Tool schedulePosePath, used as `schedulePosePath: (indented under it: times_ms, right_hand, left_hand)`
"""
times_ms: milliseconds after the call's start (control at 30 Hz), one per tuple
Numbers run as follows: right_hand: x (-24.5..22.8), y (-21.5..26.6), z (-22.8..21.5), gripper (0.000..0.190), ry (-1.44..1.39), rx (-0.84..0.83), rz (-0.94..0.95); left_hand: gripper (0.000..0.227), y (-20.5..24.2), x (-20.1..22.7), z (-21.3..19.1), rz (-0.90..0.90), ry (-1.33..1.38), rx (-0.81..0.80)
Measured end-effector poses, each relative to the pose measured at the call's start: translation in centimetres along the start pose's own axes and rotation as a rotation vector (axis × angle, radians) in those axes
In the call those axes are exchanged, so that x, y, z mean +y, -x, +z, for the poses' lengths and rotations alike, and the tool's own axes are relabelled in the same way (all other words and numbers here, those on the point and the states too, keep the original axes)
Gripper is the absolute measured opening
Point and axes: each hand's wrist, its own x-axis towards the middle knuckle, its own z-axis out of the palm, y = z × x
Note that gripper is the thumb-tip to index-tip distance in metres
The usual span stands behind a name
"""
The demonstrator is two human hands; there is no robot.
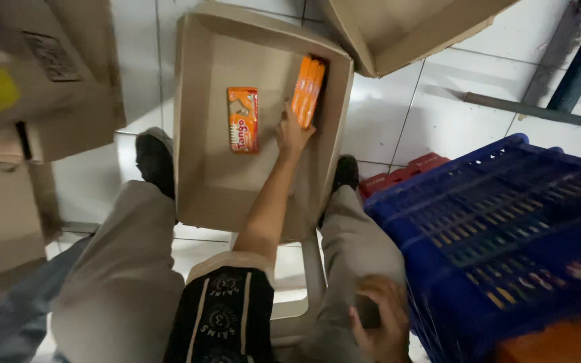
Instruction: The person sits on the floor and repeatedly transfers stacks of orange Tango snack packs from a cardboard box into a blue plastic crate. The person handles the snack packs by hand, arranging them in layers within the crate.
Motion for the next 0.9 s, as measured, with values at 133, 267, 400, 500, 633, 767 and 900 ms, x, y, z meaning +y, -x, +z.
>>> schedulePosePath:
  times_ms: [133,267,400,500,633,767,900]
  right_hand:
    - [-0.1,0.5,-0.9,0.018,-0.064,-0.040,-0.019]
    - [-1.2,1.3,-2.2,0.020,-0.091,-0.032,-0.060]
    - [-2.9,2.6,-3.7,0.013,-0.146,0.103,-0.154]
    - [-4.0,5.6,-5.4,0.038,-0.174,-0.004,-0.086]
    - [-9.0,10.2,-8.7,0.060,-0.360,0.116,-0.306]
    - [-14.8,15.0,-13.7,0.055,-0.261,0.614,-0.658]
    - [-20.4,19.6,-21.0,0.062,-0.276,0.834,-0.460]
  left_hand:
    - [0.081,4.1,0.6,-7.5,-0.193,0.102,-0.011]
    - [0.055,9.2,1.0,-16.3,0.010,0.430,-0.115]
    - [0.062,15.4,7.6,-31.1,0.350,0.363,-0.277]
    - [0.085,25.6,16.7,-43.8,0.401,0.265,-0.319]
    - [0.077,33.5,20.2,-50.5,0.784,-0.101,-0.114]
    - [0.070,39.7,22.8,-54.5,1.327,-0.060,-0.101]
    - [0.062,45.4,28.5,-56.2,1.582,-0.170,-0.206]
